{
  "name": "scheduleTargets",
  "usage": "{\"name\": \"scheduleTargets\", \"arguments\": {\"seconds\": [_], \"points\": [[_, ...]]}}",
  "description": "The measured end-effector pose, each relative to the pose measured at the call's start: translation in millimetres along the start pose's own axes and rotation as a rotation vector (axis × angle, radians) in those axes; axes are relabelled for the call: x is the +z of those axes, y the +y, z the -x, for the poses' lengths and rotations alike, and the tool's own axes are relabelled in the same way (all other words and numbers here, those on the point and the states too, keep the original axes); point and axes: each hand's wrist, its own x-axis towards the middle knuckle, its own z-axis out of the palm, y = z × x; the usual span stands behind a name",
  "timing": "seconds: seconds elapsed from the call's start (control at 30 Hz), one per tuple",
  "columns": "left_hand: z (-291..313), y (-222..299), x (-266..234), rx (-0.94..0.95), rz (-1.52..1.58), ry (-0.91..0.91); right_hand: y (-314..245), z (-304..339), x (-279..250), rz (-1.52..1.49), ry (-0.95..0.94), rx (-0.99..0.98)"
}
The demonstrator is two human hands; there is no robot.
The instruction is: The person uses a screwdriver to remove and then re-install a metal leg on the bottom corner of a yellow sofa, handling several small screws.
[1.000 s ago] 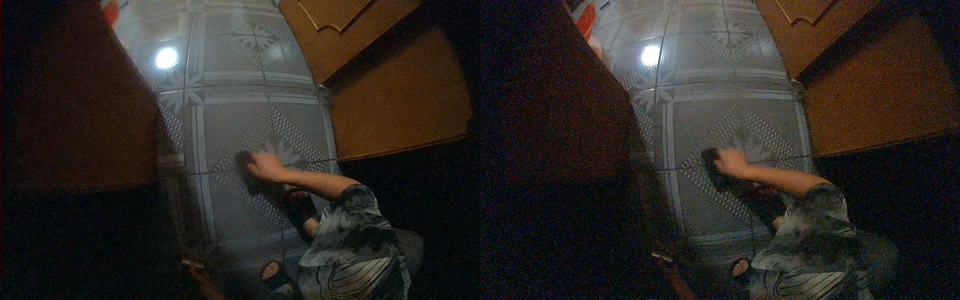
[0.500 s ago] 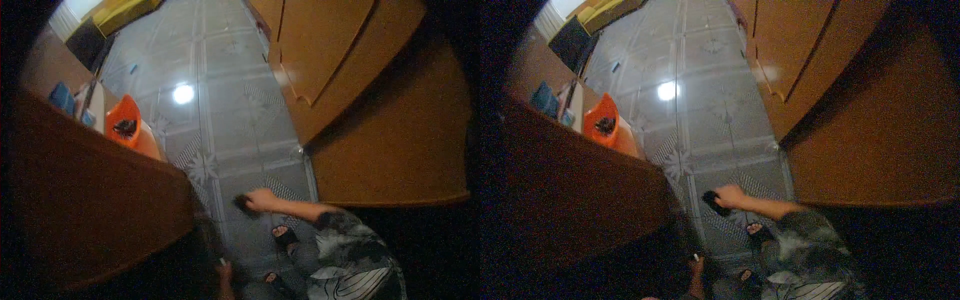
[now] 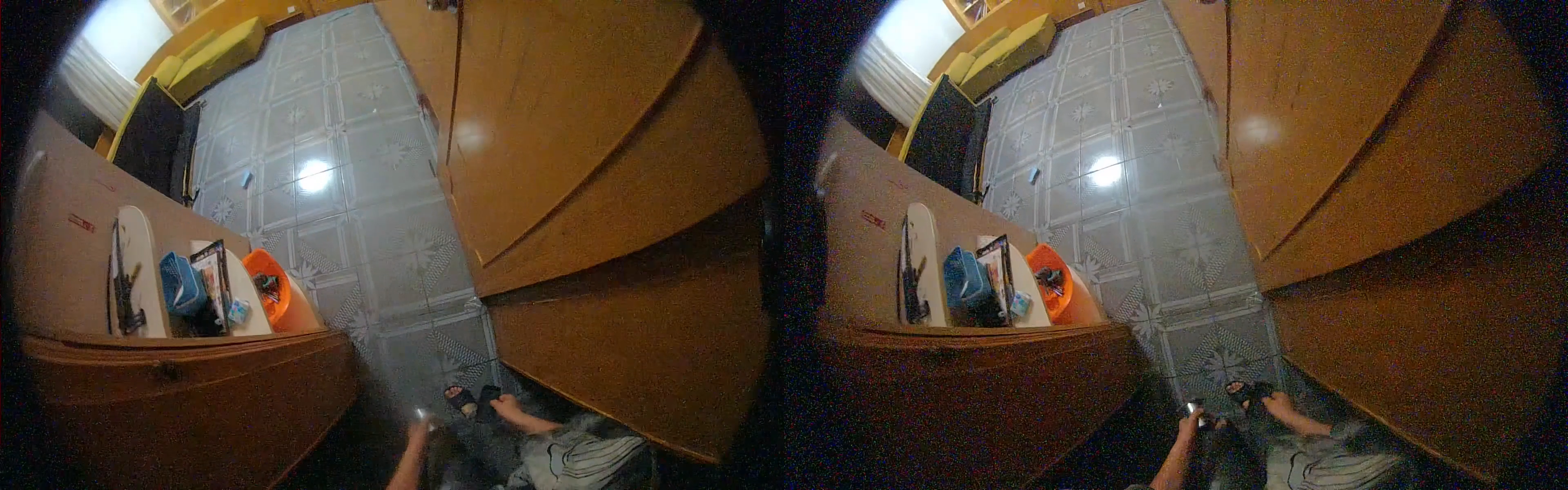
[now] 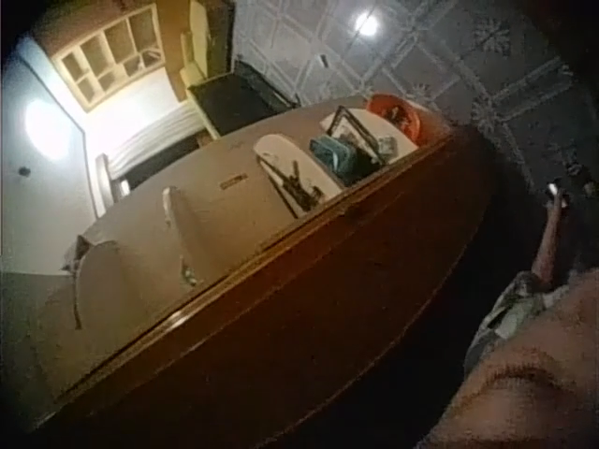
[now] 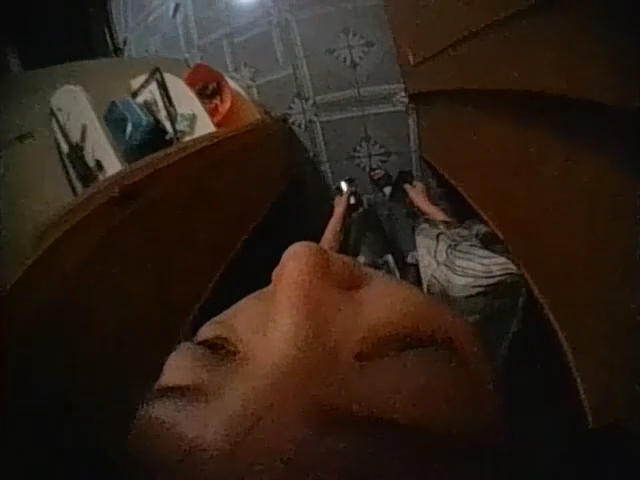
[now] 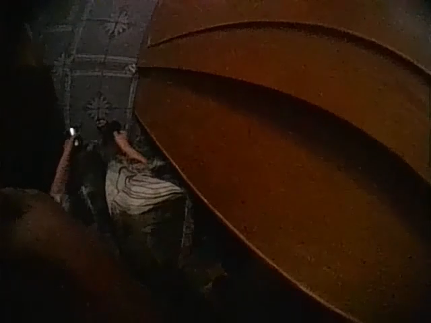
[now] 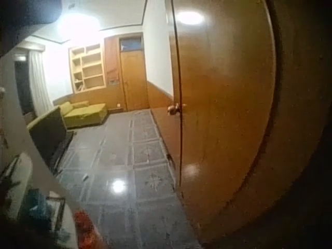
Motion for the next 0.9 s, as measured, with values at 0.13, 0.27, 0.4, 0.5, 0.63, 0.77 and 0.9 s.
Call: {"name": "scheduleTargets", "arguments": {"seconds": [0.13,0.27,0.4,0.5,0.63,0.77,0.9], "points": [[119,125,-12,0.078,0.498,-0.243,-132,32,-37,0.040,-0.281,-0.251],[73,177,-38,0.228,0.334,-0.402,-234,14,-35,0.073,-0.311,-0.322],[1,231,-92,0.482,0.254,-0.072,-370,-10,-58,0.123,-0.538,-0.296],[-11,328,-66,0.252,0.402,-0.321,-356,-82,-72,-0.245,-0.193,-0.449],[-51,392,-103,0.389,0.222,-0.115,-436,-124,-109,-0.198,-0.050,-0.302],[-60,488,-116,0.381,0.103,-0.143,-492,-181,-155,-0.190,0.097,-0.269],[-112,562,-120,0.570,-0.162,0.004,-555,-285,-174,-0.308,0.198,-0.338]]}}
